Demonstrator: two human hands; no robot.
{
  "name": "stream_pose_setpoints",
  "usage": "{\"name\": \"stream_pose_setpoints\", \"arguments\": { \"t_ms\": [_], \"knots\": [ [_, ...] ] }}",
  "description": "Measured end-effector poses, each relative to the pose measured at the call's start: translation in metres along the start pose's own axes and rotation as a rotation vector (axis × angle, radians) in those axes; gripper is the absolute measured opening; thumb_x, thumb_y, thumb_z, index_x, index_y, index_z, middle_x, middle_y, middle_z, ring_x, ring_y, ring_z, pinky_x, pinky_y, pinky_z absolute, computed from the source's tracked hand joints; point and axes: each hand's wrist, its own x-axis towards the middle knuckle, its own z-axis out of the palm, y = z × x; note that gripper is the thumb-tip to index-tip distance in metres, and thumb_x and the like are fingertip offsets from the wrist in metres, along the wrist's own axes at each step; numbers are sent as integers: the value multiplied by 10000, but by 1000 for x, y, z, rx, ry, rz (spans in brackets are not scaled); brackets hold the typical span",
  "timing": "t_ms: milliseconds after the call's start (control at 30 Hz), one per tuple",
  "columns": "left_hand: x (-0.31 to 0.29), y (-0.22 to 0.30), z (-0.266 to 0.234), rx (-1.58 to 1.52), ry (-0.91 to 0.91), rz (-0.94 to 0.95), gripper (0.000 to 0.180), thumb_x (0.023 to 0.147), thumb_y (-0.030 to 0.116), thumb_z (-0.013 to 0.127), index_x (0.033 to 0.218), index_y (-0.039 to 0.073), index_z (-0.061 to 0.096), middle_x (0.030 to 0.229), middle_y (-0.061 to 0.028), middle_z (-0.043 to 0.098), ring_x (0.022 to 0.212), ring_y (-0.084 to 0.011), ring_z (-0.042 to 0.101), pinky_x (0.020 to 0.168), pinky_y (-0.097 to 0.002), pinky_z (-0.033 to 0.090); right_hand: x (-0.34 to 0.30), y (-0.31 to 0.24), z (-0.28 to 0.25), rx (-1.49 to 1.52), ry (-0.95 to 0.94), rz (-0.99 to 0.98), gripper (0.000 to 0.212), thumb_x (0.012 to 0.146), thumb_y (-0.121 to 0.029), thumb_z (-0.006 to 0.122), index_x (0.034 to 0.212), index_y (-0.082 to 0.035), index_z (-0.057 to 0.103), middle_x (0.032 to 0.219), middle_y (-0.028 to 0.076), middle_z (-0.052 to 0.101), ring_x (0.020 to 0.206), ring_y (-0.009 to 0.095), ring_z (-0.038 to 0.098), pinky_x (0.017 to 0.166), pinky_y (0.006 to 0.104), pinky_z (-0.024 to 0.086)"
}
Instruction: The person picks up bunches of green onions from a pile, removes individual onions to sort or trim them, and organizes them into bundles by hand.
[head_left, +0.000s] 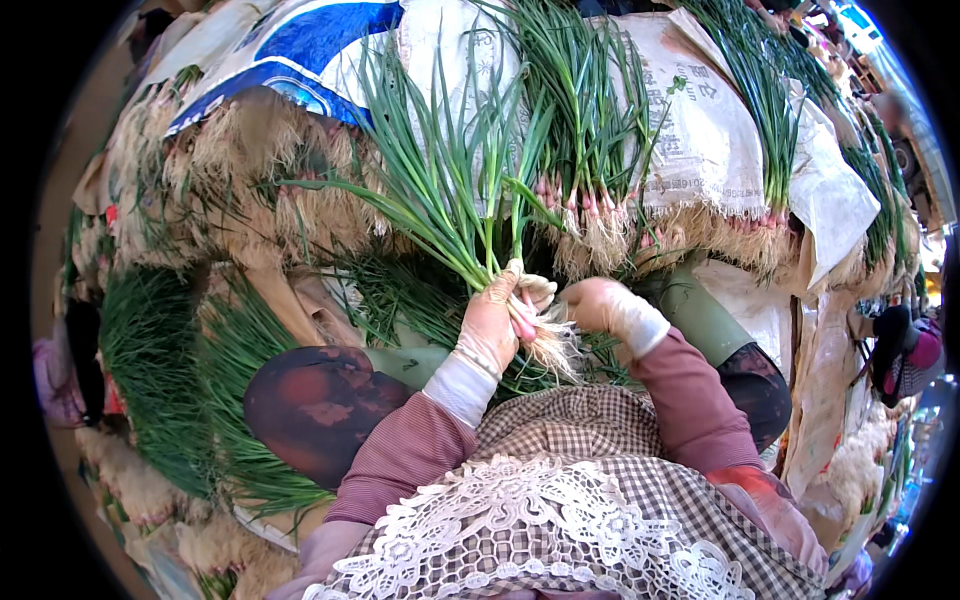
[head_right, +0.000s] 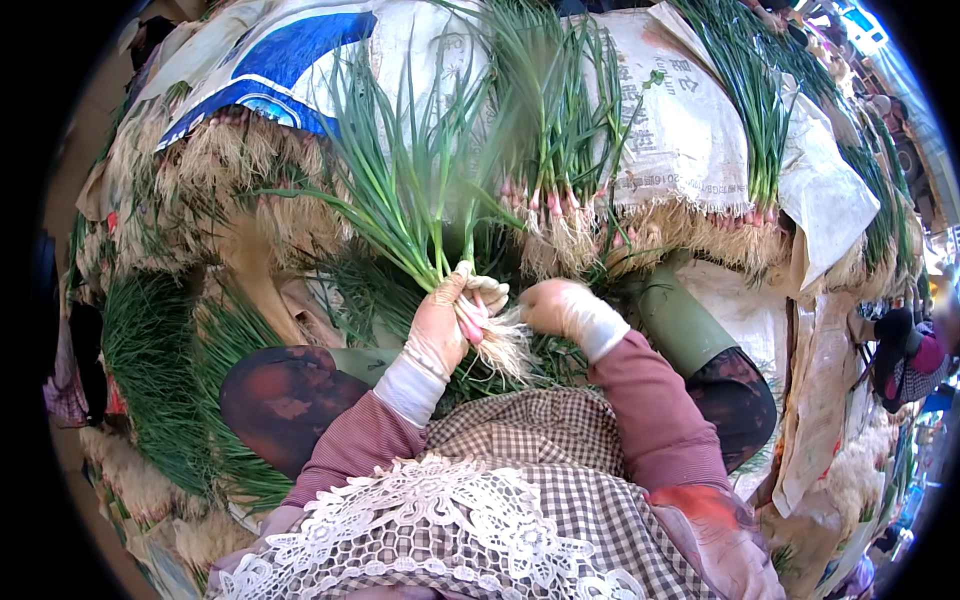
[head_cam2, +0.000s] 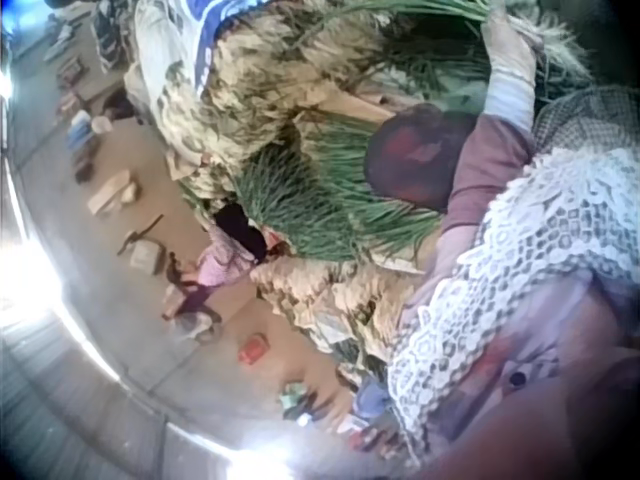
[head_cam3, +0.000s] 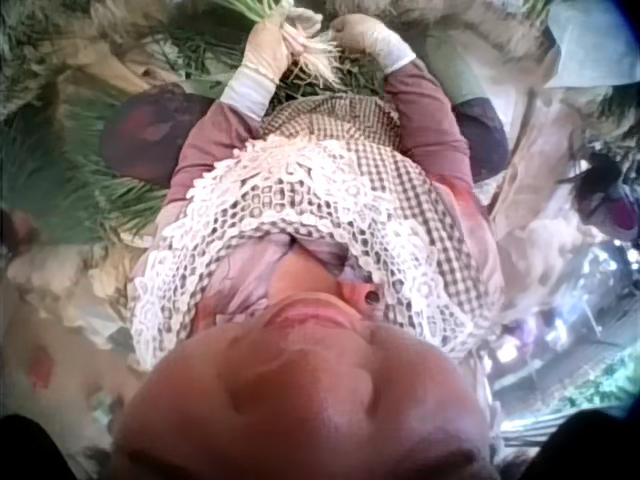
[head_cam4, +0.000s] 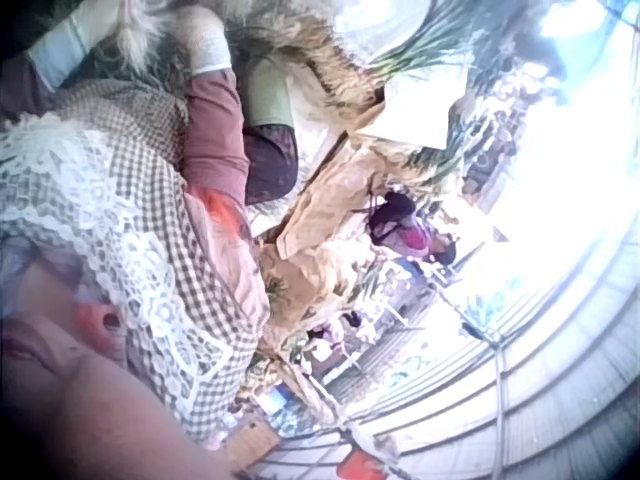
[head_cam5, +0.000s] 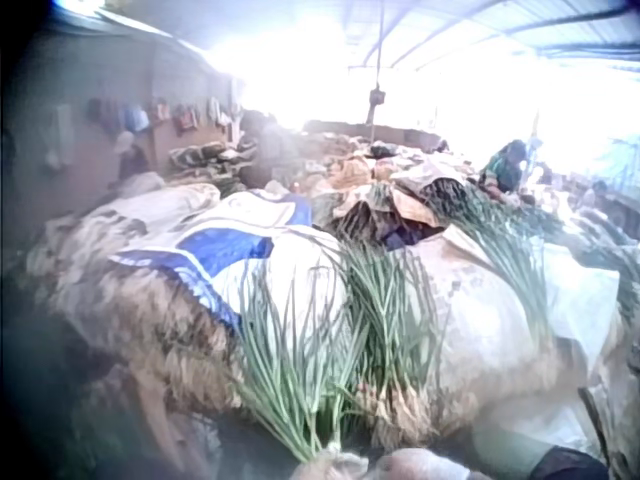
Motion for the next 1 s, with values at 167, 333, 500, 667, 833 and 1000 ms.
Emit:
{"name": "stream_pose_setpoints", "arguments": {
  "t_ms": [167,333,500,667,833,1000],
  "knots": [
    [-8,3,5,71,-6,-103,296,829,277,484,616,75,451,580,-72,497,569,-215,512,613,-383,457,18,-7,-10,1250,-23,-379,312,820,-299,498,936,-10,502,518,-46,388,427,51,340,384,182,278],
    [-13,4,14,-102,39,-41,298,809,289,512,601,87,439,533,-70,452,514,-210,460,532,-328,408,36,-60,1,1501,502,-1,157,837,-180,461,843,-35,522,602,18,471,487,101,418,436,227,369],
    [-15,5,13,-192,-69,-16,279,812,280,504,612,96,441,543,-60,452,518,-191,456,523,-315,396,57,-5,78,54,-215,81,317,800,-314,455,959,-62,562,913,112,588,819,231,570,682,282,442],
    [-15,6,6,-133,-6,-63,241,816,277,501,659,103,446,577,-53,469,549,-199,478,545,-337,414,19,-16,18,49,491,39,261,755,-315,503,752,-55,527,666,106,554,637,266,546,604,358,436],
    [-16,8,17,51,154,-78,156,822,242,489,815,88,510,692,-102,557,602,-226,553,540,-326,442,52,-15,-24,395,831,-232,244,727,-148,606,891,-1,500,844,63,540,743,176,515,684,277,433],
    [-13,9,7,64,65,-73,258,827,196,471,1024,31,506,742,-104,576,627,-222,572,535,-309,454,8,3,-72,1135,926,-254,129,819,-185,482,796,-79,552,671,28,533,568,89,499,483,216,414]
  ]
}}
